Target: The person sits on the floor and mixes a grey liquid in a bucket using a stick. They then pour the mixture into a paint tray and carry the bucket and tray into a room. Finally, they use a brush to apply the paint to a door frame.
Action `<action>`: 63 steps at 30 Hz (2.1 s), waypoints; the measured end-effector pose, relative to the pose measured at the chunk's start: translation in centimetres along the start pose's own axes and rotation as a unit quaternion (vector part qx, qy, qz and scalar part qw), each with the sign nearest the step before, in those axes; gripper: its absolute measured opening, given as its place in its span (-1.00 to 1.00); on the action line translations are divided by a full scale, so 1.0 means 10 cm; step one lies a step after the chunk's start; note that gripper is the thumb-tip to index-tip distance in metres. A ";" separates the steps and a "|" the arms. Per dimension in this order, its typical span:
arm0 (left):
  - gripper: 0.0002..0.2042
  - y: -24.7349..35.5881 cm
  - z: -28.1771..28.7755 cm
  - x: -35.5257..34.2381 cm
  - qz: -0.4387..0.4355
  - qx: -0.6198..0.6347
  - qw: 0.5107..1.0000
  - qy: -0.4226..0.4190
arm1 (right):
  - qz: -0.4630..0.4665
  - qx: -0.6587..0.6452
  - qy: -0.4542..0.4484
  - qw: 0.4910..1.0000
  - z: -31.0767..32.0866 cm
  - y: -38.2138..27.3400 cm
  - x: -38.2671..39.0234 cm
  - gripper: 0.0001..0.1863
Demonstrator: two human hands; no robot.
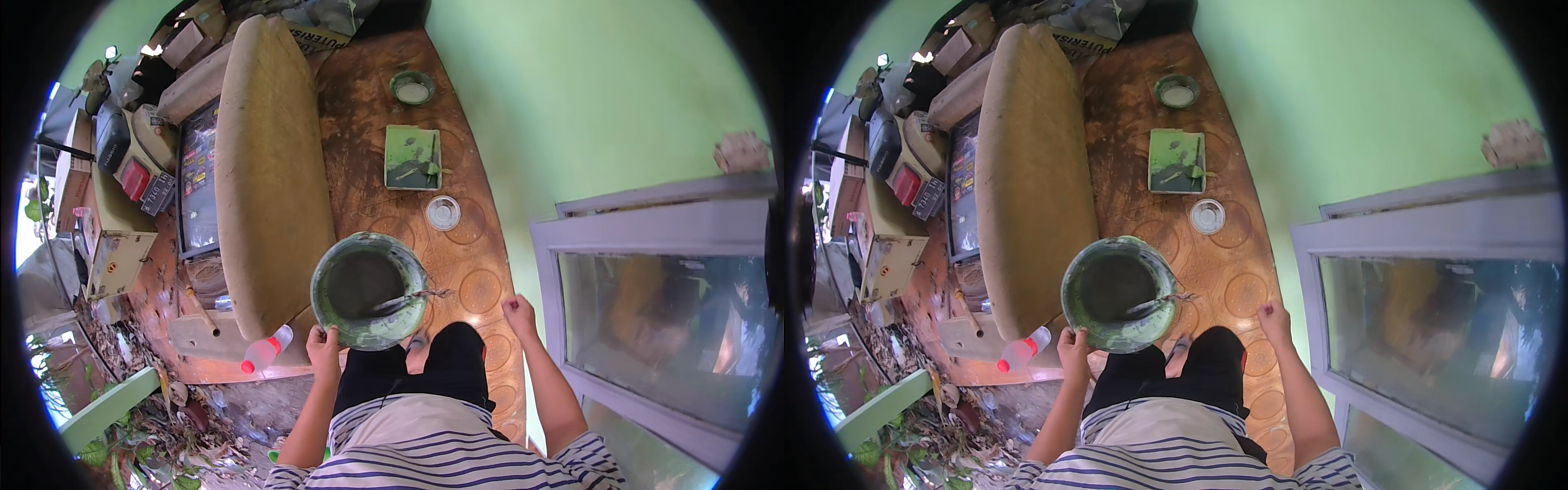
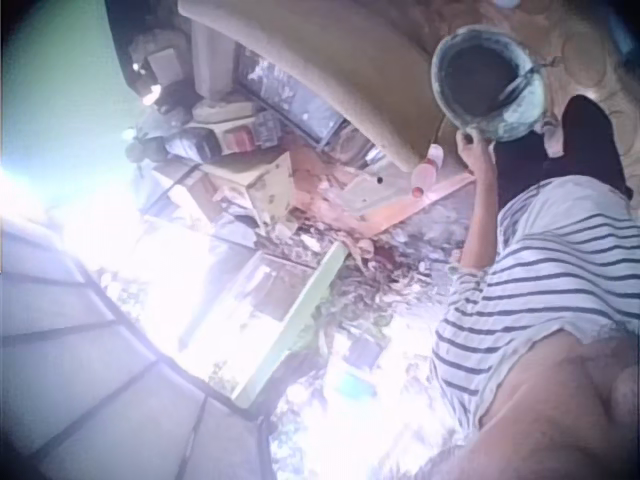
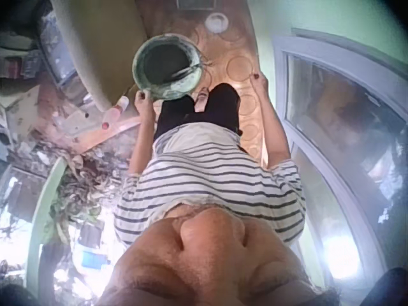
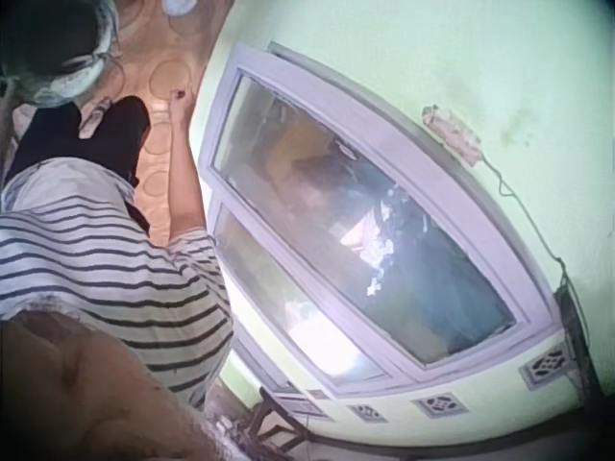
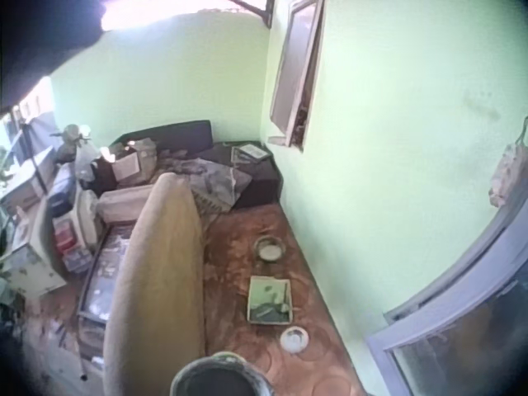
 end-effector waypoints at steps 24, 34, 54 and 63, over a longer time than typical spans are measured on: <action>-0.77 -1.14 -1.80 -1.71 0.093 0.220 0.952 0.191 | 0.233 0.141 -0.111 0.956 -2.75 -1.38 -5.23 -0.87; -0.61 -1.46 -1.63 -2.31 0.063 0.194 0.962 0.181 | 0.350 0.280 -0.066 0.891 -4.40 -1.03 -6.07 -0.80; -0.55 -1.59 -1.50 -2.32 0.047 0.172 0.956 0.234 | 0.451 0.363 -0.053 0.814 -4.97 -0.88 -6.27 -0.91; -0.57 -1.55 -1.55 -2.32 0.052 0.179 0.952 0.244 | 0.466 0.365 -0.106 0.799 -4.90 -0.92 -6.29 -0.87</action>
Point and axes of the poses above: each hand's wrist, its own x-axis away from the middle knuckle, its own z-axis out of the back of the hand, y = z × x, the point moved 5 cm from there along -x, towards the middle knuckle, and after that the axes turned 1 degree about z, right-handed, at the moved point
